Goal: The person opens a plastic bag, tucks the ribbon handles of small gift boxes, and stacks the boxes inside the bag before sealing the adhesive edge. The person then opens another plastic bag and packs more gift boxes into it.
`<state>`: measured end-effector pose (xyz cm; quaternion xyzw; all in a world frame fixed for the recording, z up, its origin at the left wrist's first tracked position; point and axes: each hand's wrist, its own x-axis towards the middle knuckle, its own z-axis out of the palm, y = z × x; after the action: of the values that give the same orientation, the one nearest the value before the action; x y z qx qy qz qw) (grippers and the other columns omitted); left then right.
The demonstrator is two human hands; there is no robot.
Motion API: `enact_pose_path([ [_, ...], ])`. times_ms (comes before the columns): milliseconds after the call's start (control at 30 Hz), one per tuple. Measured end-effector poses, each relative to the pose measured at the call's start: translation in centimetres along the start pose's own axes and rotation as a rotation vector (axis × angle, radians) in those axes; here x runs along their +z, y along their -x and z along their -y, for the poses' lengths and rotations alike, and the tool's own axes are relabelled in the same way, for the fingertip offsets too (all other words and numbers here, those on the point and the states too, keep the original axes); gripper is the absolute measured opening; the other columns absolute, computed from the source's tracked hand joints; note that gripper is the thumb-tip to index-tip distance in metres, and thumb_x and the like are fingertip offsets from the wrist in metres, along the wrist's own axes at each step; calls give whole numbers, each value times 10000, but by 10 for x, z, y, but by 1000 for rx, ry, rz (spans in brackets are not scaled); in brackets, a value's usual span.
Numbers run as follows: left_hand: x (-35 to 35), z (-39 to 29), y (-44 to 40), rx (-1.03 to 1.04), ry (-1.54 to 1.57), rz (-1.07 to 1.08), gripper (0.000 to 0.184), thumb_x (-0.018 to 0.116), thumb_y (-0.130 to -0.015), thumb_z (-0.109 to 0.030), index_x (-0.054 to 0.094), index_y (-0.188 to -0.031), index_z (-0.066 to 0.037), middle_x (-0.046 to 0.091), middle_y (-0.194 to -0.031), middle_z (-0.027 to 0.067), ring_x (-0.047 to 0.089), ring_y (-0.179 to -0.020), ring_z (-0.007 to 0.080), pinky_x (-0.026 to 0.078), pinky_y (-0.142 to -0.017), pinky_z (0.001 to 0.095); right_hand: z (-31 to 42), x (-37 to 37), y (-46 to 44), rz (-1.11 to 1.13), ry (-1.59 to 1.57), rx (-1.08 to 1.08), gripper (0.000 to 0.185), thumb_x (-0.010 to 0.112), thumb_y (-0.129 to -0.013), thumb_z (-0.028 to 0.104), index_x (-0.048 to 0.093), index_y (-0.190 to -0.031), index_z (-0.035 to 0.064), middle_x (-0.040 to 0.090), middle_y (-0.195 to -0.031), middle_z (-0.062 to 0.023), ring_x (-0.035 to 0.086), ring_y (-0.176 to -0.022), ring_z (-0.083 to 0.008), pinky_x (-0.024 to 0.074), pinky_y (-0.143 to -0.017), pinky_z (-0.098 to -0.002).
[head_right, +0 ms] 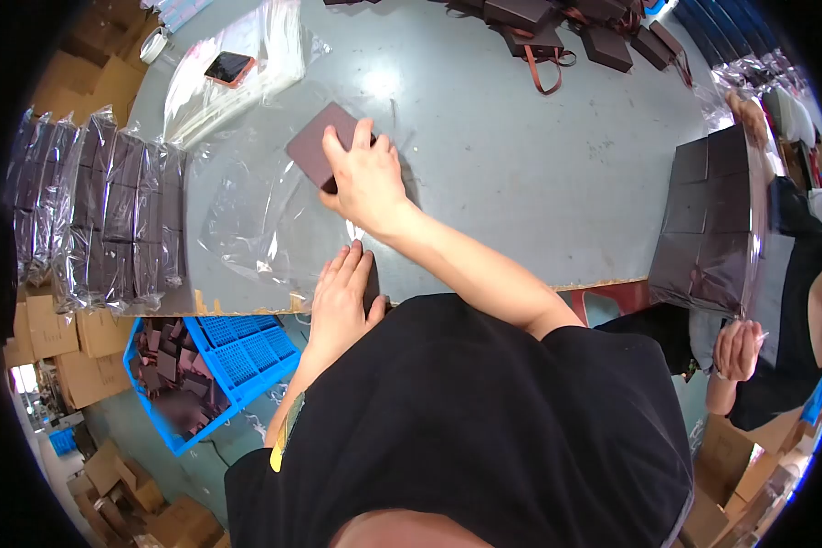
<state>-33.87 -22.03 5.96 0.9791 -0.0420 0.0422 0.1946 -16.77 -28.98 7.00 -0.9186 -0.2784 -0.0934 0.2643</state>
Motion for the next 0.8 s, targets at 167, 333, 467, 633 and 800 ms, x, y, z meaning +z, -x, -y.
enact_pose_path([
  [167, -37, 13, -8, 59, 169, 86, 477, 707, -775, -108, 600, -1227, 2, 550, -1342, 214, 512, -1250, 405, 419, -1030, 489, -1, 3, -13, 37, 52, 23, 868, 843, -696, 377, 446, -1412, 87, 402, -1347, -373, 582, -979, -440, 533, -849, -478],
  [333, -85, 39, -85, -32, -68, -528, 446, 682, -772, -77, 583, -1197, 16, 620, -1177, 205, 576, -1099, 407, 460, -891, 483, -4, 6, -10, 12, 23, 9, 875, 842, -691, 362, 437, -1418, 94, 388, -1351, -379, 560, -1007, -457, 528, -866, -488],
  [467, -66, 86, -154, -216, -96, -245, 584, 664, -735, -37, 522, -1295, 49, 644, -1162, 254, 575, -1139, 438, 475, -936, 479, -6, 4, -11, 14, -27, 15, 876, 829, -691, 345, 438, -1433, 91, 383, -1317, -367, 527, -1051, -496, 512, -889, -526],
  [633, -64, 91, -177, -332, -64, -210, 596, 579, -730, 21, 524, -1323, 52, 696, -945, 258, 682, -935, 401, 519, -846, 479, -7, 6, -10, 25, -20, 16, 848, 821, -694, 322, 453, -1427, 104, 366, -1329, -353, 515, -1053, -488, 516, -884, -534],
  [800, -67, 134, -192, -334, -73, -153, 381, 628, -746, -11, 708, -1117, -46, 718, -812, 158, 708, -803, 291, 531, -735, 392, -9, 8, -9, 8, 11, -11, 864, 827, -690, 354, 440, -1425, 117, 370, -1339, -344, 528, -1029, -447, 513, -870, -510],
])
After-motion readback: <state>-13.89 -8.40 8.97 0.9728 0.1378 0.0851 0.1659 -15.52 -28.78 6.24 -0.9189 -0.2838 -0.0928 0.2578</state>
